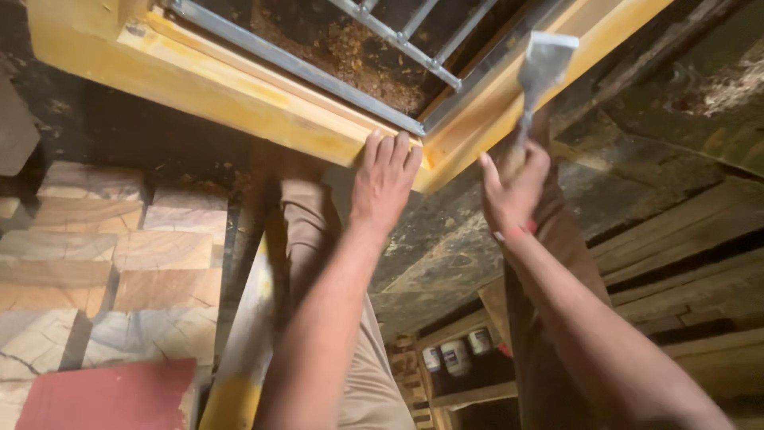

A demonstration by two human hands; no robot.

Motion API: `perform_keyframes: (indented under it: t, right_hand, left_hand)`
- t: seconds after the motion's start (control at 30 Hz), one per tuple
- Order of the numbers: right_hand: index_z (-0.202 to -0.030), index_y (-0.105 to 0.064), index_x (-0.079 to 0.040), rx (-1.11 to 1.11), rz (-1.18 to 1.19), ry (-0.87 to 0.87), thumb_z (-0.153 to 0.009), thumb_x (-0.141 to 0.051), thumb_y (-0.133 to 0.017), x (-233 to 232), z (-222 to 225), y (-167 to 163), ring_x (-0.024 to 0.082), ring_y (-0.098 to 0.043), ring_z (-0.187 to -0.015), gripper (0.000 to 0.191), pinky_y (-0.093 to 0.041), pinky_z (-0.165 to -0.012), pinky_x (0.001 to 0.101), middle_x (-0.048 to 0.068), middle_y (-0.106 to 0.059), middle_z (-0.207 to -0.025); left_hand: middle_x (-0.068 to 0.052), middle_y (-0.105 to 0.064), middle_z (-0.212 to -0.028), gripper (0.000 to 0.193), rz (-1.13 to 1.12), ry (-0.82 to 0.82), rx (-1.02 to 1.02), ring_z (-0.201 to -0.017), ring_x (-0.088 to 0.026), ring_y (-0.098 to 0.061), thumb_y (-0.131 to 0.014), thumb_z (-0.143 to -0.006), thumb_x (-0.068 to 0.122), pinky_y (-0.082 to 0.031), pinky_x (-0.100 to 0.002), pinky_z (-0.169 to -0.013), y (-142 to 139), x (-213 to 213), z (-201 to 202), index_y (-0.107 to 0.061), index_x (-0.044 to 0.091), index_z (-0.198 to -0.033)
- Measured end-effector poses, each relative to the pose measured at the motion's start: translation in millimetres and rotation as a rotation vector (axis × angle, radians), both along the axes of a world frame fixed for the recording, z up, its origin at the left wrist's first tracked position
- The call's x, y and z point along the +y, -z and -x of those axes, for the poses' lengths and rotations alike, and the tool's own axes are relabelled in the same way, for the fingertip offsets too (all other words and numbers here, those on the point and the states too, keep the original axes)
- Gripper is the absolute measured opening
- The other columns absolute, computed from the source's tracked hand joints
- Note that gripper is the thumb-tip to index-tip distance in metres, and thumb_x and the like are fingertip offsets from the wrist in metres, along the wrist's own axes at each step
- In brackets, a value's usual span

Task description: The person uses a chisel to carve and smooth the edges of a yellow-painted wooden frame with a metal grate. They repeatedly scrape along the frame's corners and edges, occasionally adjusting their grip and position.

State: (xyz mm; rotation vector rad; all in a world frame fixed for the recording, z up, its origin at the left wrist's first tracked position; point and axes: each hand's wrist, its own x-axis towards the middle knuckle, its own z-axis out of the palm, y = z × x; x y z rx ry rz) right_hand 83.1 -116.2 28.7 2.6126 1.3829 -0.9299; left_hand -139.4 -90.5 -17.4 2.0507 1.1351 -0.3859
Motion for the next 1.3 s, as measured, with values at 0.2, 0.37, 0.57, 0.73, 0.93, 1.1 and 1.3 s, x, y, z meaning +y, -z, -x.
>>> perform_keyframes:
  t: [0.2, 0.37, 0.57, 0.73, 0.93, 1.1, 1.3]
  right_hand:
    - [-0.145, -0.045, -0.001, 0.375, 0.572, 0.015, -0.095, -0.025, -0.067, 28.1, -24.1, -127.6, 0.024, -0.063, -0.114, 0.059, -0.05, -0.097, 0.037, 0.017, -0.064, -0.127]
    - [-0.148, -0.041, 0.003, 0.766, 0.624, 0.056, -0.104, -0.012, -0.056, 45.1, -23.0, -148.3, 0.021, -0.055, -0.128, 0.049, -0.046, -0.103, 0.0338, 0.016, -0.059, -0.139]
    - [-0.152, -0.041, -0.002, 0.579, 0.793, 0.343, -0.099, -0.015, -0.055, 75.0, -3.9, -136.2, -0.001, -0.059, -0.091, 0.056, -0.05, -0.074, 0.0171, -0.002, -0.066, -0.122]
    - [-0.156, -0.044, -0.005, 0.524, 0.894, 0.371, -0.101, -0.017, -0.054, 88.1, 17.5, -138.6, 0.003, -0.048, -0.064, 0.058, -0.043, -0.055, 0.0199, -0.003, -0.063, -0.088]
    - [-0.155, -0.046, -0.004, 0.489, 0.897, 0.377, -0.101, -0.015, -0.054, 99.0, 36.4, -133.4, 0.002, -0.046, -0.062, 0.055, -0.041, -0.053, 0.0198, -0.004, -0.059, -0.081]
    - [-0.151, -0.05, -0.009, 0.246, 0.983, 0.334, -0.098, -0.018, -0.052, 112.2, 66.8, -129.4, 0.009, -0.051, -0.047, 0.054, -0.04, -0.041, 0.0262, 0.003, -0.06, -0.066]
    - [-0.152, -0.051, -0.02, -0.007, 1.099, 0.291, -0.1, -0.026, -0.051, 129.8, 104.0, -121.1, 0.012, -0.048, -0.043, 0.052, -0.038, -0.038, 0.0291, 0.007, -0.059, -0.063]
  left_hand:
    - [-0.014, -0.029, -0.163, 0.078, 0.518, -0.594, -0.133, -0.148, -0.034, -0.033, -0.067, -0.089, 0.016, -0.019, -0.056, -0.125, -120.5, -16.8, -43.1, -0.03, 0.014, -0.157]
    - [-0.014, -0.027, -0.169, 0.08, 0.406, -0.751, -0.251, -0.154, -0.035, -0.032, -0.067, -0.086, 0.005, -0.029, -0.054, -0.124, -145.9, -32.6, -106.9, -0.042, 0.035, -0.156]
    - [-0.023, -0.032, -0.169, 0.043, 0.246, -1.077, -0.333, -0.151, -0.046, -0.037, -0.067, -0.097, 0.007, -0.038, -0.054, -0.119, -113.9, -31.8, -116.2, -0.059, 0.018, -0.138]
    - [-0.027, -0.039, -0.16, 0.04, 0.362, -1.132, -0.377, -0.145, -0.051, -0.042, -0.066, -0.088, 0.008, -0.041, -0.059, -0.116, -119.7, -32.7, -102.4, -0.062, 0.01, -0.128]
    - [-0.03, -0.046, -0.155, 0.029, 0.311, -1.203, -0.411, -0.141, -0.049, -0.048, -0.065, -0.092, 0.008, -0.046, -0.056, -0.111, -113.9, -22.0, -87.5, -0.064, 0.01, -0.121]
    - [-0.028, -0.051, -0.151, 0.028, 0.324, -1.278, -0.448, -0.138, -0.048, -0.053, -0.068, -0.087, 0.011, -0.055, -0.05, -0.102, -113.7, -16.8, -78.3, -0.063, 0.012, -0.115]
    - [-0.024, -0.054, -0.15, 0.024, 0.372, -1.32, -0.416, -0.135, -0.043, -0.056, -0.07, -0.089, 0.015, -0.059, -0.048, -0.096, -114.8, -13.2, -71.0, -0.064, 0.017, -0.112]
